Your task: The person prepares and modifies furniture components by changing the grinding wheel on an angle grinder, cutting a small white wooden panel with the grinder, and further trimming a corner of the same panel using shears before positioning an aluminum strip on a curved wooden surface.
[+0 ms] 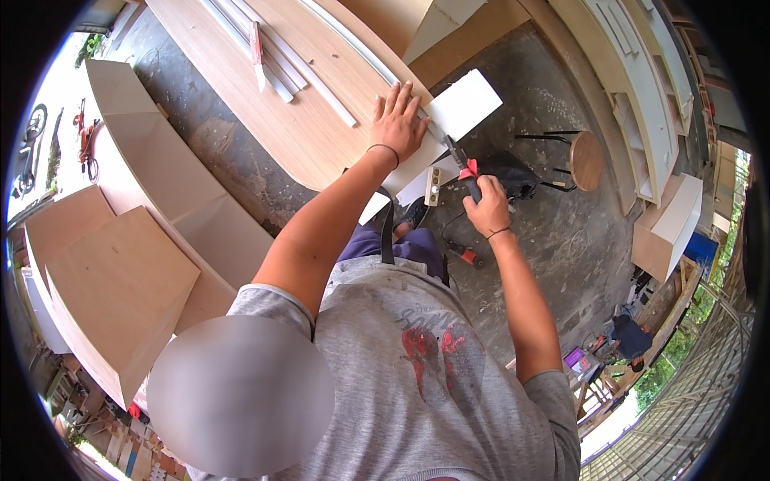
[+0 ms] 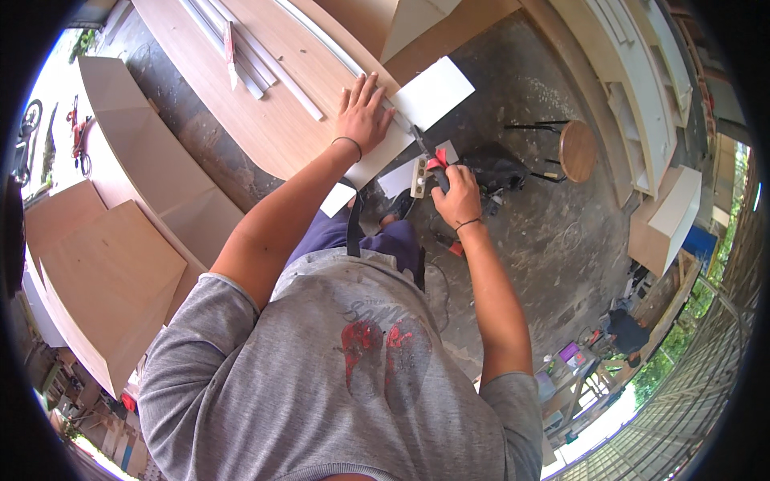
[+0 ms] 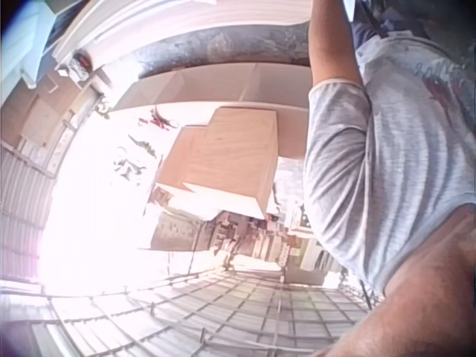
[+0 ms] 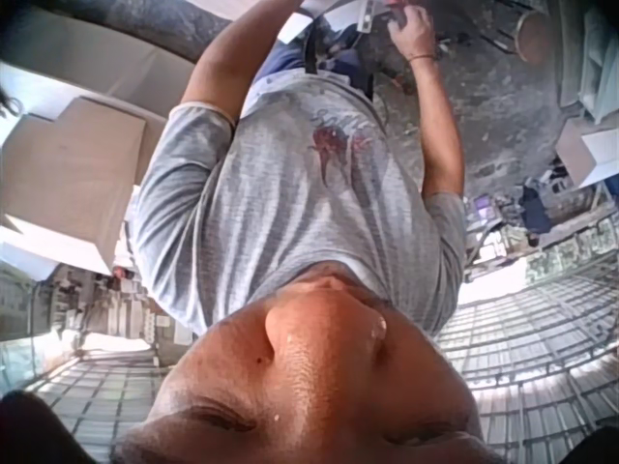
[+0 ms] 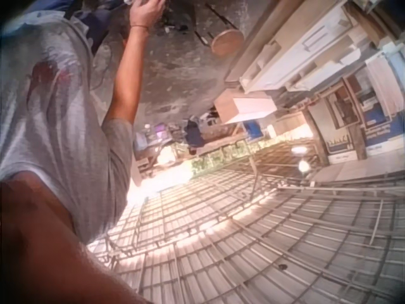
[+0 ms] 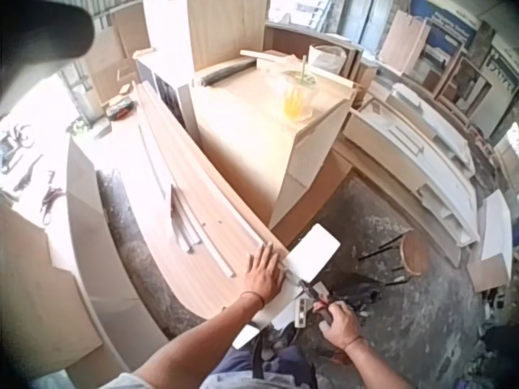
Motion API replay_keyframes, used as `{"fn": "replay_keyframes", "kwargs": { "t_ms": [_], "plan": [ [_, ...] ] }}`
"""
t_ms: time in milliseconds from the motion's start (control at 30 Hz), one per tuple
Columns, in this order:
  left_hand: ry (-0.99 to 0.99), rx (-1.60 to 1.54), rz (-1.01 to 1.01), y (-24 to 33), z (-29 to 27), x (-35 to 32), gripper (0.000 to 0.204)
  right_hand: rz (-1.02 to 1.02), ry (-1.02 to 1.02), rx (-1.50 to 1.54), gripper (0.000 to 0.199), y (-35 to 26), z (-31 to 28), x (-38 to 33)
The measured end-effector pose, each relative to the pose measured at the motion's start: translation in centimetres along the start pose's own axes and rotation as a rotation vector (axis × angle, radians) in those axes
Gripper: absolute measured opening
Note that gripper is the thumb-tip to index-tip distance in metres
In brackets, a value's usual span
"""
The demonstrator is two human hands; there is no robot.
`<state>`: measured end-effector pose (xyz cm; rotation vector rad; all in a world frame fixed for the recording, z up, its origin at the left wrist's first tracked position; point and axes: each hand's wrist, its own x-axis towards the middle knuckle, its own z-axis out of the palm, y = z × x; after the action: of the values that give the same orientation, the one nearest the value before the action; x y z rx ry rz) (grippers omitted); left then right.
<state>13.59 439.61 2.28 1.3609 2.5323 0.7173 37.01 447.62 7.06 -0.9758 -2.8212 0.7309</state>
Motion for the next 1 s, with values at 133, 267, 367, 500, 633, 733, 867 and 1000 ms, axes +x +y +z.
{"fn": "replay_keyframes", "kwargs": {
  "t_ms": [133, 267, 367, 500, 633, 733, 867, 1000],
  "plan": [
    [-0.001, 0.002, -0.003, -0.1, 0.1, -0.1, 0.049, 0.057, -0.042, 0.132, 0.025, -1.1, -1.1, 0.4],
    [0.011, -0.035, -0.015, 0.2, -0.3, 0.0, 0.049, 0.212, -0.184, 0.219, 0.022, -2.3, -2.4, 0.7],
    [0.192, -0.319, -0.149, 1.3, -0.8, 0.3, 0.055, 0.222, -0.178, 0.223, 0.022, -3.0, -3.4, 0.7],
    [0.402, -0.914, -0.719, 2.8, -0.5, 2.3, 0.059, 0.098, -0.062, 0.160, 0.022, -3.0, -3.4, 0.1],
    [0.254, -1.525, -1.089, 2.8, -0.7, 5.0, 0.039, 0.087, -0.053, 0.139, 0.023, -3.4, -3.7, 0.2],
    [0.198, -1.701, -1.233, 3.5, -0.7, 6.3, 0.033, 0.119, -0.089, 0.200, 0.021, -3.5, -4.0, 0.3],
    [0.254, -1.793, -1.205, 3.4, 0.6, 7.0, 0.036, 0.355, -0.303, 0.449, 0.017, -3.0, -3.7, 0.2],
    [0.316, -1.754, -1.213, 4.2, 0.4, 7.1, 0.037, 0.567, -0.430, 1.077, 0.038, -2.9, -3.3, -0.1]
  ]
}}
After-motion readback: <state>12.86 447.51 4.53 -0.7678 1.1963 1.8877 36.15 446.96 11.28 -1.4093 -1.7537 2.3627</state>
